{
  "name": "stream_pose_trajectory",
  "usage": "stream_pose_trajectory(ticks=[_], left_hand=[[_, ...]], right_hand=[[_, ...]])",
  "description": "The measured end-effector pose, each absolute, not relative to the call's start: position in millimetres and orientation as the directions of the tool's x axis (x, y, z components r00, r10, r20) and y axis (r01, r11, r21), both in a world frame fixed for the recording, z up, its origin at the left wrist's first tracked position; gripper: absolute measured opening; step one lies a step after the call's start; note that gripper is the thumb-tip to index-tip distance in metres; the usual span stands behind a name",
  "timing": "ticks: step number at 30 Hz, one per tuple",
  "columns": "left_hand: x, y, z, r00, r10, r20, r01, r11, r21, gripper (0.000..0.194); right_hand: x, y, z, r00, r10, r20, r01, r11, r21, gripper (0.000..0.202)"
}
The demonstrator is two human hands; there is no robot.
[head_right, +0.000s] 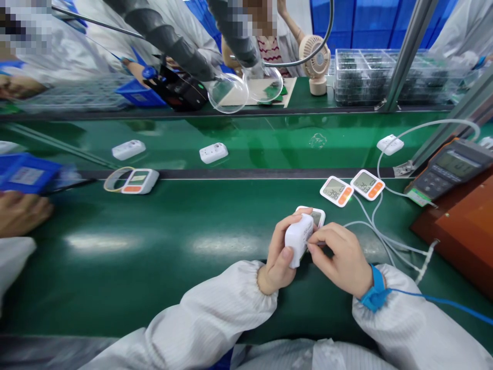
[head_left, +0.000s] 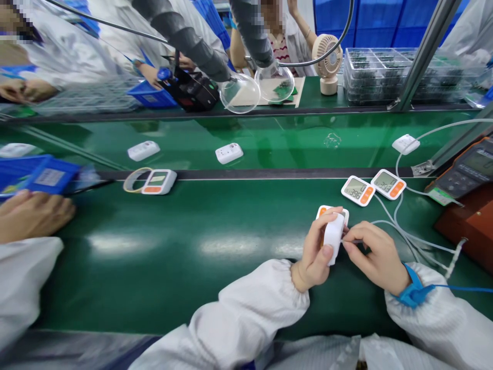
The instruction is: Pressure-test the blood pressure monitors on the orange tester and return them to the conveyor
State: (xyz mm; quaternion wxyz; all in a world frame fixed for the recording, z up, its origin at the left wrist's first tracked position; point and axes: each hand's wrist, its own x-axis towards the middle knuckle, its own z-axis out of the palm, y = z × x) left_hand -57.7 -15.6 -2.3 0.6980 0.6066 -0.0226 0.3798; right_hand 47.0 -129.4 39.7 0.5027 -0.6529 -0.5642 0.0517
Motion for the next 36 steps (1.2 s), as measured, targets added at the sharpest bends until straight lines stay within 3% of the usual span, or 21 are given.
stream_pose_trajectory(ticks=[21,36], left_hand=[[-58.6,-16.6,-0.3,0.733,0.514,0.445,-0.531,0.024,0.847,0.043],[-58.9,-13.3,-5.0,0.709,0.478,0.519,-0.492,-0.192,0.849,0.044]], right_hand=[[42.1,-130.8,41.4,0.413,0.793,0.448,0.657,0.081,-0.749,0.008],[39.3,-130.7,42.0,0.404,0.8,0.443,0.669,0.071,-0.74,0.01]])
